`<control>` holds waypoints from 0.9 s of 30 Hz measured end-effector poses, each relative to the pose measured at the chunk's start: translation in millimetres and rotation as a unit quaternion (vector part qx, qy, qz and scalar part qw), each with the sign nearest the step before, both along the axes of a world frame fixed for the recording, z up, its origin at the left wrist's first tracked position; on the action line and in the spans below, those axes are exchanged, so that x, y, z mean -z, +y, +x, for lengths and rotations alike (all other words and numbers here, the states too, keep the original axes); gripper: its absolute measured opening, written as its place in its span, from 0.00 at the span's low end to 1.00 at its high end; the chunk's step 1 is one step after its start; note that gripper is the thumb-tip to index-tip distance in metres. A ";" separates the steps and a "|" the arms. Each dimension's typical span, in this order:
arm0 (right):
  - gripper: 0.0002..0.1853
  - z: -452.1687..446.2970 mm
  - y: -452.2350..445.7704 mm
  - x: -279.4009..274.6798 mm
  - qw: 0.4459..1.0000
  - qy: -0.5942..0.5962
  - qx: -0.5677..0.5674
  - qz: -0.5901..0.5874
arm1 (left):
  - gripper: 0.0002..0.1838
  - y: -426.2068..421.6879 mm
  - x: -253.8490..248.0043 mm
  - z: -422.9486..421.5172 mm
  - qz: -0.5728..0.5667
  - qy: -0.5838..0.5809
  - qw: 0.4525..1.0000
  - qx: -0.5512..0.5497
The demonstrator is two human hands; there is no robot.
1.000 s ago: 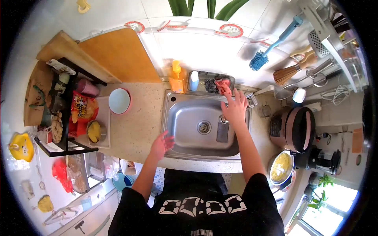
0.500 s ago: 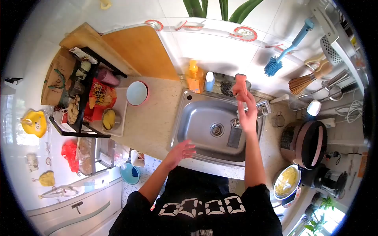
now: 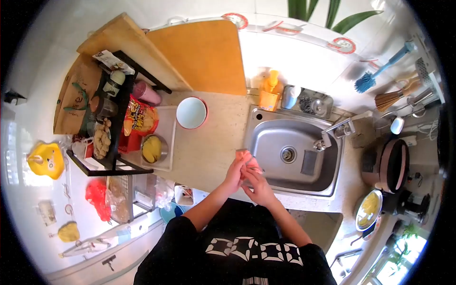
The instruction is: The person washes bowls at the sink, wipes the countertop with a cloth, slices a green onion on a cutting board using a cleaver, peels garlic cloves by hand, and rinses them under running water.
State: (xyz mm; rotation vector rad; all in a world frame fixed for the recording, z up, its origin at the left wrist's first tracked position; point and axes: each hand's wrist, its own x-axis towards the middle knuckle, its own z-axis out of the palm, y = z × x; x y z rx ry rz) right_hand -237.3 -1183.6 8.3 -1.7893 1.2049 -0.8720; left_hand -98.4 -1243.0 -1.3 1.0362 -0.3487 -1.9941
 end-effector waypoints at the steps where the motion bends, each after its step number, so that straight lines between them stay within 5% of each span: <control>1: 0.31 15.9 2.0 1.2 0.999 0.038 0.028 -0.004 | 0.18 -6.2 18.1 22.5 -0.019 -0.059 0.998 0.019; 5: 0.31 69.7 12.5 42.8 0.981 0.116 0.153 0.014 | 0.21 -64.0 70.7 87.5 -0.264 -0.308 0.913 0.046; 7: 0.30 73.6 22.7 87.4 0.951 0.197 0.240 0.004 | 0.28 -93.1 74.2 102.7 -0.413 -0.467 0.778 0.075; 9: 0.30 54.0 35.6 110.4 0.909 0.251 0.331 0.024 | 0.36 -117.3 74.8 115.7 -0.503 -0.633 0.573 0.135; 12: 0.29 6.8 60.9 132.0 0.815 0.359 0.453 0.044 | 0.47 -131.8 118.1 119.3 -0.497 -0.714 0.446 0.210; 18: 0.31 -48.4 91.3 159.1 0.691 0.408 0.591 0.080 | 0.41 -183.8 161.3 92.5 -0.439 -0.768 0.422 0.197; 26: 0.33 -49.4 92.6 154.9 0.708 0.402 0.562 0.143 | 0.33 -259.4 163.7 24.7 -0.422 -0.758 0.478 0.135; 27: 0.32 -49.1 92.4 154.6 0.708 0.397 0.567 0.138 | 0.32 -249.2 165.4 21.5 -0.456 -0.769 0.423 0.148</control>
